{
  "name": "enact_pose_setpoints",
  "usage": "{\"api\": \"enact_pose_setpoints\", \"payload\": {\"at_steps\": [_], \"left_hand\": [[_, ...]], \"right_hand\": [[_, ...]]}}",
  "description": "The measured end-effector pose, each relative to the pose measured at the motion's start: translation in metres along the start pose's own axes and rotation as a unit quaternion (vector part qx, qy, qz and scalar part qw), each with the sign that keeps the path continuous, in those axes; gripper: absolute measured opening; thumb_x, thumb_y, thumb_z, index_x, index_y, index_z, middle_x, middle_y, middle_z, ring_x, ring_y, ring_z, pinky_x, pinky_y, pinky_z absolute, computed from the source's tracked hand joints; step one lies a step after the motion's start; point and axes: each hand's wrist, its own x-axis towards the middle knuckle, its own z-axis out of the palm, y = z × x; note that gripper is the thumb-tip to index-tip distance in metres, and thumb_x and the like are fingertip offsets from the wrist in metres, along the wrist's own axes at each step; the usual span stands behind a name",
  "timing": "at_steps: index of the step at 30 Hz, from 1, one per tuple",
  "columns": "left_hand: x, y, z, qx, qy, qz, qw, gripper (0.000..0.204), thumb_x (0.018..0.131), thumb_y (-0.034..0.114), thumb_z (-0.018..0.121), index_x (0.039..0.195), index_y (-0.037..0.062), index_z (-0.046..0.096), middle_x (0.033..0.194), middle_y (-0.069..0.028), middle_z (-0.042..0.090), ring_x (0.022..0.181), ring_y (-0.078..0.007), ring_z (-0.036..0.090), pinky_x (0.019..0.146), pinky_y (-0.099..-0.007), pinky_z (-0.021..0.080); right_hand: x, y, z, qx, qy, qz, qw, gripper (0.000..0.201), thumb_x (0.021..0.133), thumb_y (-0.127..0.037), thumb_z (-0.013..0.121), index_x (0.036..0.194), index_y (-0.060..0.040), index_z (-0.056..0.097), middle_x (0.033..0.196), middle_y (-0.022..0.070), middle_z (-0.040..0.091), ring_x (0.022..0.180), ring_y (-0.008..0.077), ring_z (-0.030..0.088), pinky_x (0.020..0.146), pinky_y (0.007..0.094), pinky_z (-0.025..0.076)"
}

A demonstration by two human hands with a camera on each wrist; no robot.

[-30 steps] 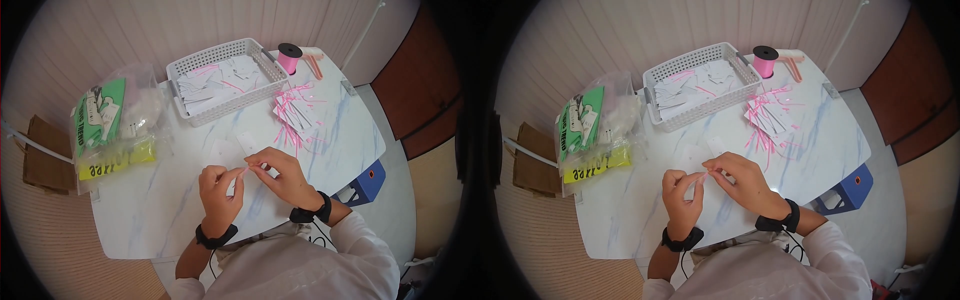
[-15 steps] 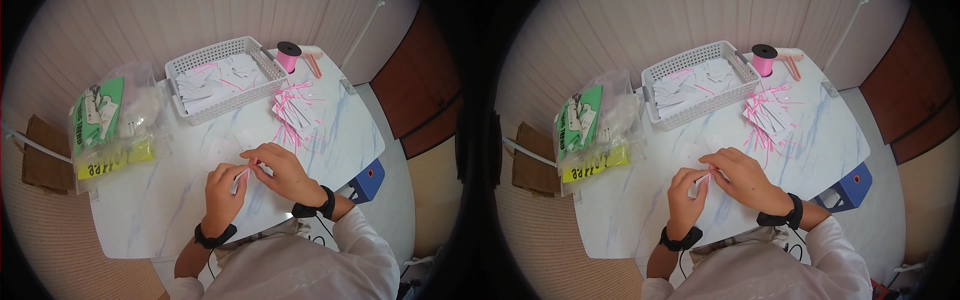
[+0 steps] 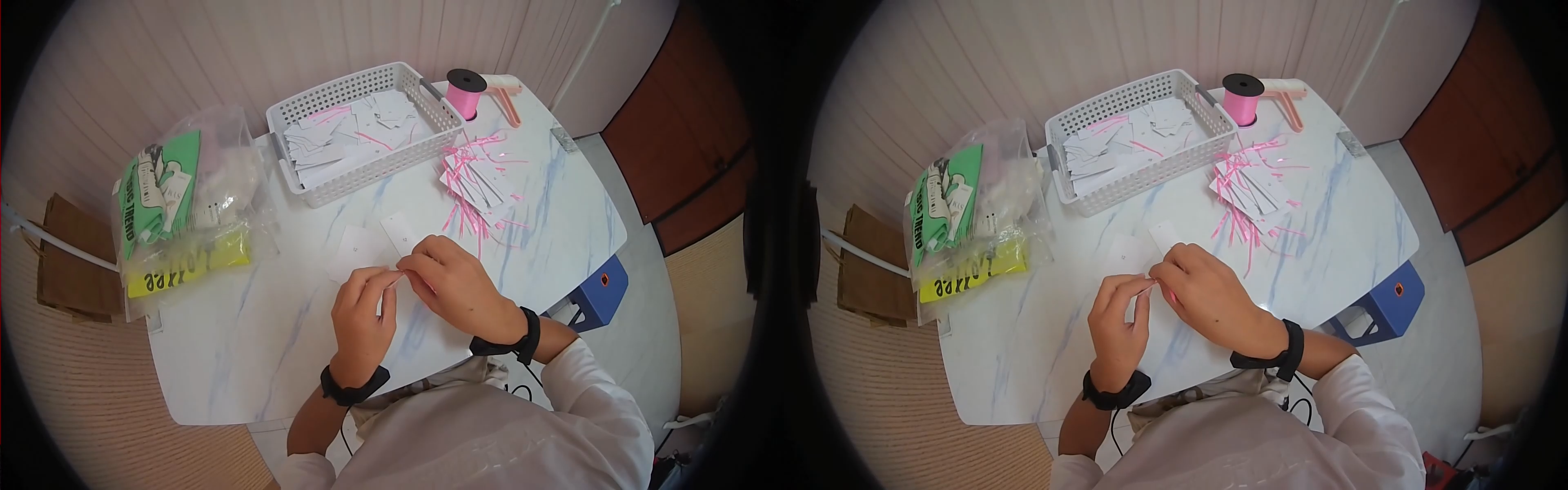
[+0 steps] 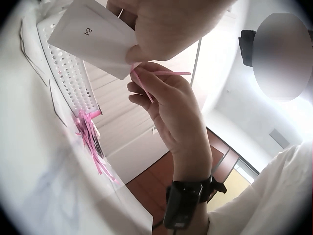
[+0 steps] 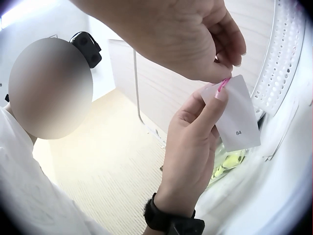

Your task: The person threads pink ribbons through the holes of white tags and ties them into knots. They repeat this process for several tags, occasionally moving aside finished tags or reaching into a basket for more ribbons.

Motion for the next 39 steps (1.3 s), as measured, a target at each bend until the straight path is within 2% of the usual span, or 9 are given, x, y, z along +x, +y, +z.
{"api": "enact_pose_setpoints", "payload": {"at_steps": [8, 11, 13, 14, 16, 22, 26, 34, 39], "left_hand": [[0.001, 0.006, -0.004, -0.012, -0.011, -0.018, 1.0, 0.017, 0.079, -0.007, 0.062, 0.093, 0.0012, 0.064, 0.09, -0.0112, 0.062, 0.079, -0.0242, 0.062, 0.071, -0.0298, 0.049], [0.003, 0.009, -0.007, -0.085, -0.024, -0.049, 0.995, 0.011, 0.084, -0.004, 0.059, 0.094, -0.0008, 0.063, 0.09, -0.0104, 0.064, 0.081, -0.0199, 0.062, 0.074, -0.0288, 0.048], [0.002, 0.008, -0.013, -0.24, -0.061, -0.19, 0.95, 0.008, 0.088, 0.003, 0.06, 0.094, 0.001, 0.064, 0.094, -0.0089, 0.068, 0.088, -0.0167, 0.064, 0.08, -0.0288, 0.048], [0.004, 0.006, -0.014, -0.24, -0.062, -0.191, 0.95, 0.008, 0.088, 0.003, 0.06, 0.094, 0.001, 0.064, 0.094, -0.0089, 0.068, 0.088, -0.0167, 0.064, 0.08, -0.0288, 0.048], [0.007, 0.003, -0.013, -0.412, -0.048, -0.327, 0.849, 0.013, 0.091, 0.004, 0.057, 0.099, -0.0026, 0.064, 0.097, -0.0099, 0.069, 0.092, -0.0131, 0.063, 0.084, -0.0281, 0.048], [0.001, 0.0, -0.009, -0.314, -0.081, -0.289, 0.901, 0.018, 0.089, 0.004, 0.061, 0.104, -0.0035, 0.067, 0.094, -0.0099, 0.07, 0.086, -0.0117, 0.064, 0.081, -0.0254, 0.05], [-0.001, -0.001, -0.008, -0.325, -0.071, -0.299, 0.894, 0.015, 0.089, 0.002, 0.061, 0.1, -0.0036, 0.068, 0.091, -0.0089, 0.07, 0.083, -0.0114, 0.065, 0.078, -0.0245, 0.051], [0.001, 0.007, -0.009, -0.231, -0.039, -0.264, 0.936, 0.013, 0.086, 0.001, 0.064, 0.098, -0.0026, 0.068, 0.086, -0.0076, 0.071, 0.081, -0.0102, 0.065, 0.074, -0.0221, 0.05], [0.0, 0.004, -0.01, -0.256, -0.059, -0.265, 0.928, 0.014, 0.087, 0.001, 0.063, 0.099, -0.0054, 0.066, 0.089, -0.0083, 0.07, 0.083, -0.011, 0.065, 0.078, -0.0238, 0.05]], "right_hand": [[0.002, 0.007, -0.001, -0.052, 0.067, -0.059, 0.995, 0.017, 0.071, -0.002, 0.07, 0.085, -0.0071, 0.061, 0.078, 0.004, 0.056, 0.069, 0.0209, 0.056, 0.06, 0.032, 0.046], [0.002, 0.013, 0.004, -0.056, 0.105, -0.089, 0.989, 0.017, 0.069, -0.003, 0.072, 0.081, -0.008, 0.061, 0.076, 0.0026, 0.056, 0.065, 0.0194, 0.056, 0.055, 0.03, 0.044], [0.003, 0.018, 0.004, -0.06, 0.107, -0.136, 0.983, 0.016, 0.068, -0.004, 0.072, 0.081, -0.0074, 0.062, 0.077, 0.0028, 0.057, 0.065, 0.019, 0.057, 0.053, 0.029, 0.044], [0.002, 0.019, 0.004, -0.059, 0.107, -0.136, 0.983, 0.016, 0.068, -0.004, 0.072, 0.081, -0.0074, 0.062, 0.077, 0.0028, 0.057, 0.065, 0.019, 0.057, 0.053, 0.029, 0.044], [0.001, 0.021, 0.004, -0.049, 0.105, -0.161, 0.98, 0.016, 0.069, -0.005, 0.071, 0.082, -0.0069, 0.063, 0.078, 0.0032, 0.059, 0.065, 0.0188, 0.057, 0.054, 0.0285, 0.045], [0.0, 0.025, 0.008, -0.045, 0.118, -0.211, 0.969, 0.022, 0.065, -0.006, 0.069, 0.087, -0.0053, 0.065, 0.08, 0.0032, 0.06, 0.065, 0.0167, 0.057, 0.053, 0.0269, 0.044], [-0.001, 0.027, 0.008, -0.048, 0.117, -0.213, 0.969, 0.026, 0.064, -0.006, 0.067, 0.09, -0.004, 0.065, 0.081, 0.0034, 0.06, 0.066, 0.0159, 0.057, 0.053, 0.0261, 0.044], [0.001, 0.022, 0.006, 0.001, 0.093, -0.21, 0.973, 0.024, 0.067, -0.004, 0.066, 0.09, -0.001, 0.065, 0.084, 0.0058, 0.06, 0.068, 0.019, 0.058, 0.058, 0.0286, 0.048], [0.001, 0.022, 0.001, -0.006, 0.081, -0.205, 0.975, 0.023, 0.068, -0.004, 0.065, 0.091, -0.0007, 0.064, 0.085, 0.0064, 0.06, 0.072, 0.0198, 0.059, 0.06, 0.0287, 0.049]]}}
